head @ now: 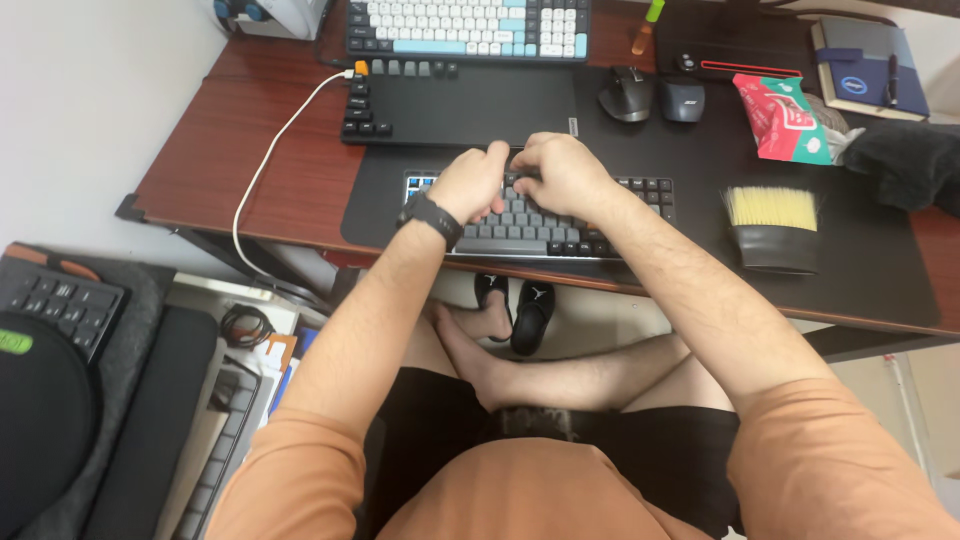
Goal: The person assembles a mechanical keyboard by inserting keycaps into switches on the keyboard base. They pick up keycaps from a nearby surface and place them into the corresponding switch positions one by one.
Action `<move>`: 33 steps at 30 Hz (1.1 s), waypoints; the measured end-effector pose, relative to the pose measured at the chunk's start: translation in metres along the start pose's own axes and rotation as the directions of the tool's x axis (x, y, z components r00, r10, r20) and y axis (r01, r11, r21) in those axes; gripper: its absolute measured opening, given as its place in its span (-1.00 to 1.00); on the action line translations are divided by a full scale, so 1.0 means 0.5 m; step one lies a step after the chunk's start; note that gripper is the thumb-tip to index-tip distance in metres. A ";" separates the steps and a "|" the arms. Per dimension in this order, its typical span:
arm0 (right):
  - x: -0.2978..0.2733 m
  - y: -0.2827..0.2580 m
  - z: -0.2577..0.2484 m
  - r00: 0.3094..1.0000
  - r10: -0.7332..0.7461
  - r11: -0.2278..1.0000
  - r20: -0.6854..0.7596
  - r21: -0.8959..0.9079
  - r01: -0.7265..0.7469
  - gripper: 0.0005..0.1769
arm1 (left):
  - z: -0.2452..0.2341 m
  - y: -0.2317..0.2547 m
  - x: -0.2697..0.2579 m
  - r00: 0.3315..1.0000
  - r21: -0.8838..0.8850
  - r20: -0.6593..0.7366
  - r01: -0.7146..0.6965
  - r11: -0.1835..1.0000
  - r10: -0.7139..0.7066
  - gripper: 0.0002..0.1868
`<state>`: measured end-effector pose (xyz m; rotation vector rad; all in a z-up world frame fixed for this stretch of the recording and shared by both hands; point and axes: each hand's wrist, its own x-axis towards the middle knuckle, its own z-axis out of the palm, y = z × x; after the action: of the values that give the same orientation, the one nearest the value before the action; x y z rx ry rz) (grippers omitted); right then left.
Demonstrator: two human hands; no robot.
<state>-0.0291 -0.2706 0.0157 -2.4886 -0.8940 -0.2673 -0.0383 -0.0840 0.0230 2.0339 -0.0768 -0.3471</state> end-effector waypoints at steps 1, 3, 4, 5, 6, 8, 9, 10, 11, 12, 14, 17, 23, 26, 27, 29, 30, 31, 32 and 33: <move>0.003 0.000 0.001 1.000 0.007 1.000 0.005 -0.010 -0.007 -0.73 | 0.000 0.004 0.005 1.000 -0.005 0.015 0.019 1.000 -0.019 -0.30; 0.007 -0.003 0.006 1.000 0.020 0.999 0.017 -0.029 -0.019 -0.75 | 0.001 0.008 0.011 0.998 -0.012 0.035 0.049 0.999 -0.049 -0.30; 0.006 -0.005 0.009 0.999 0.030 0.999 0.017 -0.029 -0.030 -0.78 | 0.004 0.010 0.014 0.998 -0.013 0.040 0.057 0.998 -0.056 -0.31; 0.005 -0.006 0.011 0.999 0.041 0.999 0.017 -0.029 -0.040 -0.81 | 0.007 0.010 0.014 0.997 -0.014 0.045 0.065 0.998 -0.064 -0.31; 0.007 -0.007 0.011 0.999 0.051 0.998 0.011 -0.031 -0.050 -0.83 | 0.011 0.010 0.015 0.996 -0.028 0.052 0.080 0.996 -0.079 -0.32; 0.004 -0.010 0.021 0.999 0.043 0.997 -0.033 -0.057 -0.045 -0.84 | 0.019 0.009 0.016 0.992 -0.055 0.072 0.111 0.992 -0.107 -0.35; 0.001 -0.010 0.027 0.998 0.042 0.996 -0.055 -0.070 -0.046 -0.84 | 0.021 0.006 0.018 0.992 -0.132 0.069 0.111 0.985 -0.102 -0.37; -0.003 -0.010 0.033 0.996 0.012 0.994 -0.084 -0.103 -0.021 -0.88 | 0.025 0.001 0.019 0.992 -0.207 0.069 0.113 0.972 -0.101 -0.39; -0.007 -0.009 0.039 0.994 -0.018 0.991 -0.111 -0.136 0.003 -0.91 | 0.028 -0.005 0.022 0.993 -0.282 0.068 0.115 0.953 -0.100 -0.40; -0.009 -0.007 0.044 0.989 -0.050 0.985 -0.137 -0.170 0.026 -0.93 | 0.028 -0.012 0.026 0.988 -0.351 0.100 0.145 0.925 -0.117 -0.38; -0.012 -0.006 0.052 0.990 -0.058 0.982 -0.127 -0.187 0.033 -0.95 | 0.019 -0.024 0.038 0.976 -0.482 0.168 0.206 0.851 -0.141 -0.34; -0.015 -0.007 0.057 0.993 -0.072 0.968 -0.092 -0.244 0.048 -0.96 | 0.009 -0.046 0.055 0.969 -0.561 0.193 0.237 0.793 -0.153 -0.30; -0.012 -0.011 0.054 0.998 -0.064 0.956 -0.008 -0.287 0.059 -0.79 | 0.003 -0.065 0.077 0.929 -0.715 0.338 0.360 0.600 -0.155 -0.11; -0.010 -0.005 0.056 0.996 -0.081 0.940 0.044 -0.328 0.091 -0.69 | 0.007 -0.064 0.078 0.937 -0.713 0.321 0.337 0.616 -0.141 -0.08; -0.010 -0.002 0.056 0.994 -0.088 0.933 0.060 -0.345 0.104 -0.67 | 0.009 -0.062 0.077 0.938 -0.715 0.314 0.335 0.614 -0.147 -0.08; -0.010 0.002 0.055 0.992 -0.103 0.929 0.079 -0.348 0.125 -0.68 | 0.009 -0.058 0.076 0.941 -0.719 0.299 0.331 0.611 -0.158 -0.07; -0.009 0.003 0.054 0.990 -0.111 0.927 0.086 -0.349 0.135 -0.69 | 0.006 -0.057 0.074 0.937 -0.714 0.311 0.339 0.612 -0.156 -0.04; -0.006 0.004 0.052 0.990 -0.113 0.936 0.082 -0.325 0.134 -0.69 | 0.003 -0.056 0.073 0.933 -0.710 0.324 0.348 0.612 -0.155 -0.01; -0.006 0.006 0.049 0.990 -0.113 0.944 0.079 -0.301 0.132 -0.69 | 0.002 -0.056 0.072 0.928 -0.705 0.339 0.358 0.612 -0.153 0.02; -0.007 0.006 0.046 0.991 -0.113 0.952 0.076 -0.277 0.130 -0.69 | 0.001 -0.057 0.071 0.922 -0.708 0.354 0.372 0.600 -0.154 0.02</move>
<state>-0.0292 -0.2628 -0.0066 -2.7168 -1.1035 -0.3884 -0.0072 -0.0782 -0.0095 1.1177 0.1981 -0.7048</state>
